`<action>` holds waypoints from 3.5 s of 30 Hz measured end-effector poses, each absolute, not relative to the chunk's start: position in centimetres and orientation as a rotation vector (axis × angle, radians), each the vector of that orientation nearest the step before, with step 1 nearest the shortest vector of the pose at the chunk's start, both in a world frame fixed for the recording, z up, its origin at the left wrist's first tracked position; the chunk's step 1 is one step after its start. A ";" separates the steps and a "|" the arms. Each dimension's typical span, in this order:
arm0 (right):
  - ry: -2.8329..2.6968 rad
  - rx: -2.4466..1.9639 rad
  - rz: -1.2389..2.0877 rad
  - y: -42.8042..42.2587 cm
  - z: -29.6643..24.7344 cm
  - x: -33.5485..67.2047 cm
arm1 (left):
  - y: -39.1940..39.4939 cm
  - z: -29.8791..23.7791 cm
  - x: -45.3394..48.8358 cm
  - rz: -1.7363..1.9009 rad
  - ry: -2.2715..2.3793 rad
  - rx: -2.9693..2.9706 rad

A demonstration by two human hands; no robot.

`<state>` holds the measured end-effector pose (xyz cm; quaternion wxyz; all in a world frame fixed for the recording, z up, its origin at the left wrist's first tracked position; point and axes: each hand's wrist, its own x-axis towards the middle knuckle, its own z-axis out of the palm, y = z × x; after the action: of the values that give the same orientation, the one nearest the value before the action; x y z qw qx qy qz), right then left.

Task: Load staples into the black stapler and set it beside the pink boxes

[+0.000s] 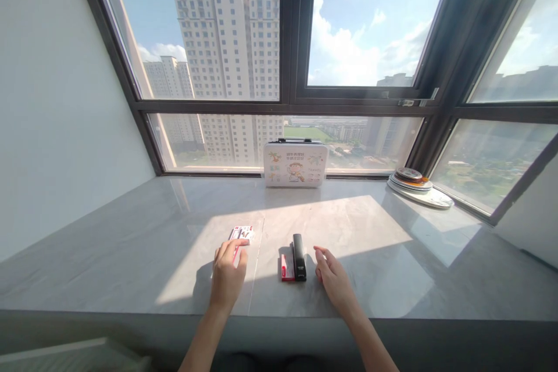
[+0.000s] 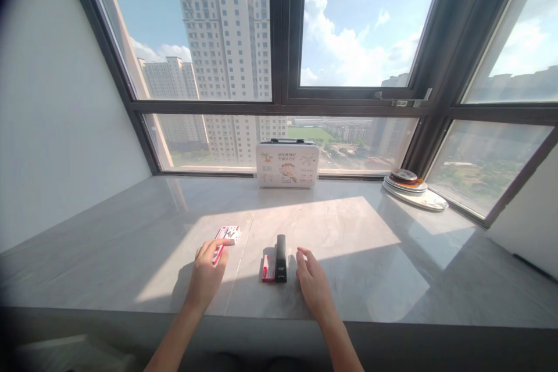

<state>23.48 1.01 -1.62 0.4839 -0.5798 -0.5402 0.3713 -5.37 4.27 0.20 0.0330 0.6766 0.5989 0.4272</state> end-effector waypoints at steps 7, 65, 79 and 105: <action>-1.399 -1.468 0.826 0.8 -2.0 23.5 | 2.5 -1.6 -10.8 1.127 1.918 2.124; -1.794 -1.462 0.865 -0.2 -0.3 23.3 | 3.9 1.2 0.7 0.967 1.098 2.049; -1.742 -1.554 0.801 0.2 0.4 22.4 | 5.9 2.7 -2.6 1.145 1.612 1.971; -1.825 -1.609 0.690 -0.3 1.0 21.6 | 10.9 1.9 -6.0 0.777 2.224 1.839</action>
<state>21.58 -0.35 1.01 0.3017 -0.6067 -0.6880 0.2600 -5.96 10.88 1.87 0.0766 0.6136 0.7419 0.2593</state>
